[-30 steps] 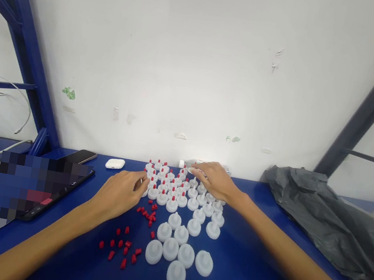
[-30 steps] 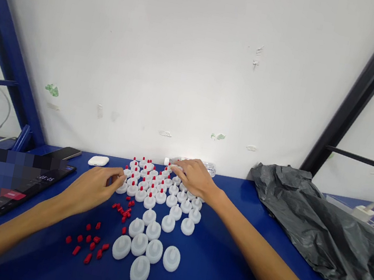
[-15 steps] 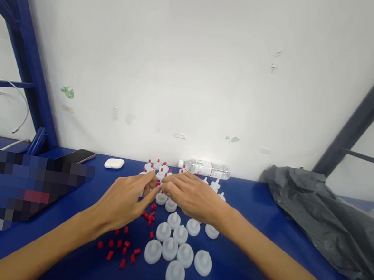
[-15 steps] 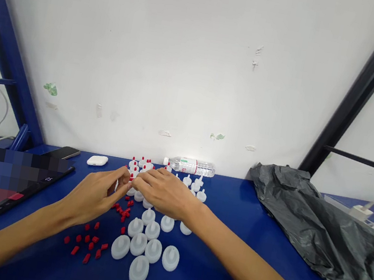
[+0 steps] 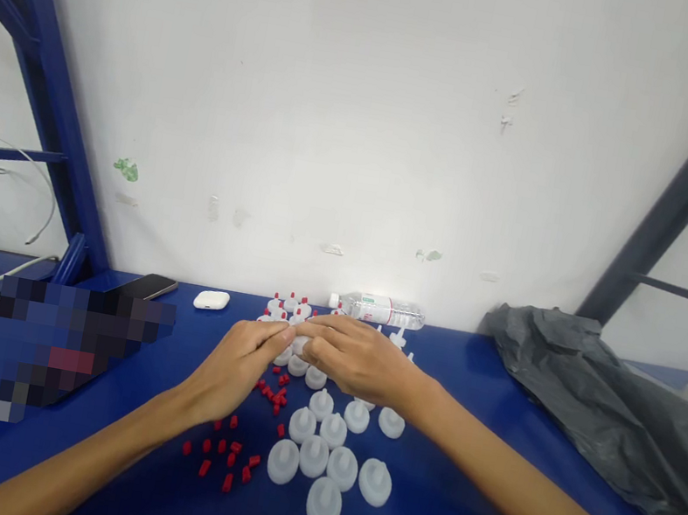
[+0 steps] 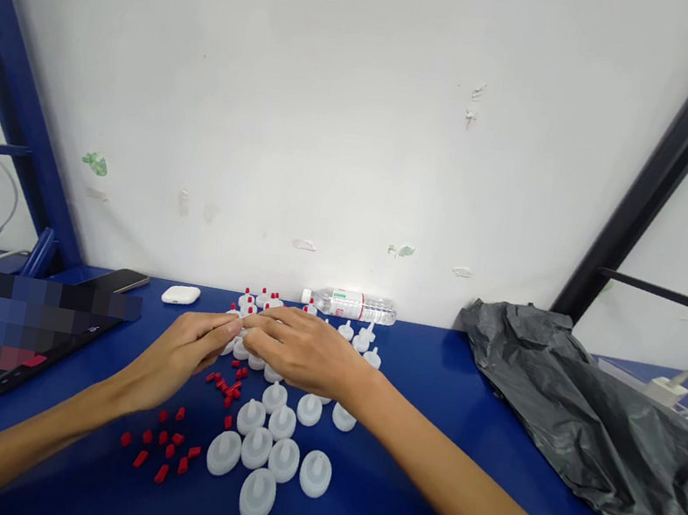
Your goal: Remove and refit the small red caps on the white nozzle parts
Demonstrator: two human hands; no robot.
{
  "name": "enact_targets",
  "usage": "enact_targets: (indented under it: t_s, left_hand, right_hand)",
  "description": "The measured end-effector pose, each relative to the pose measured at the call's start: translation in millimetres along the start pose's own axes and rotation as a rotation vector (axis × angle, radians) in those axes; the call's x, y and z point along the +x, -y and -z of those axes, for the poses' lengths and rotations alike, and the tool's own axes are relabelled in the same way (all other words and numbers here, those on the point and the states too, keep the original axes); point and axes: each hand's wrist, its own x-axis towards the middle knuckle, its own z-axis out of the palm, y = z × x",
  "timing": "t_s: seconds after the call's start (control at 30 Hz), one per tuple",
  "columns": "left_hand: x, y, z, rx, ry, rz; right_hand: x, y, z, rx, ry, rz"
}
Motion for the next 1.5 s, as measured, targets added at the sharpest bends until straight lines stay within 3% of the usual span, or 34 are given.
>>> enact_targets:
  t_s: [0.1,0.2,0.3,0.37,0.47,0.7,1.03,1.3,1.5]
  left_hand:
    - [4,3,-9.2,-0.371,0.023,0.134]
    - [7,6,-10.6,-0.495,-0.026,0.205]
    - [9,8,3.5,-0.492,-0.1,0.204]
    - [9,8,17.1,-0.438,-0.158,0.173]
    - [10,11,30.2,-0.234,-0.238,0.09]
    - [6,17,20.9,0.597,-0.061,-0.056]
    - [8,24,24.8,0.724,0.031,-0.082]
    - [8,29,28.2,0.773,0.182,-0.014]
    - [8,33,27.2,0.765,0.225,-0.018]
  right_hand:
    - [1,4,-1,-0.105,-0.048,0.022]
    - [-2,0,-2,-0.142,0.002,-0.007]
    - [-18,-22,-2,-0.047,0.138,-0.255]
    - [-34,-42,-1,0.017,0.167,-0.452]
    - [-54,-63,-2,0.03,0.143,-0.581]
    - [-61,-64,-15,0.213,0.208,-0.585]
    - [-64,-60,-18,0.286,0.311,-0.571]
    - [-62,-59,-18,0.289,0.282,-0.605]
    - [-53,-50,-11,0.342,0.297,-0.571]
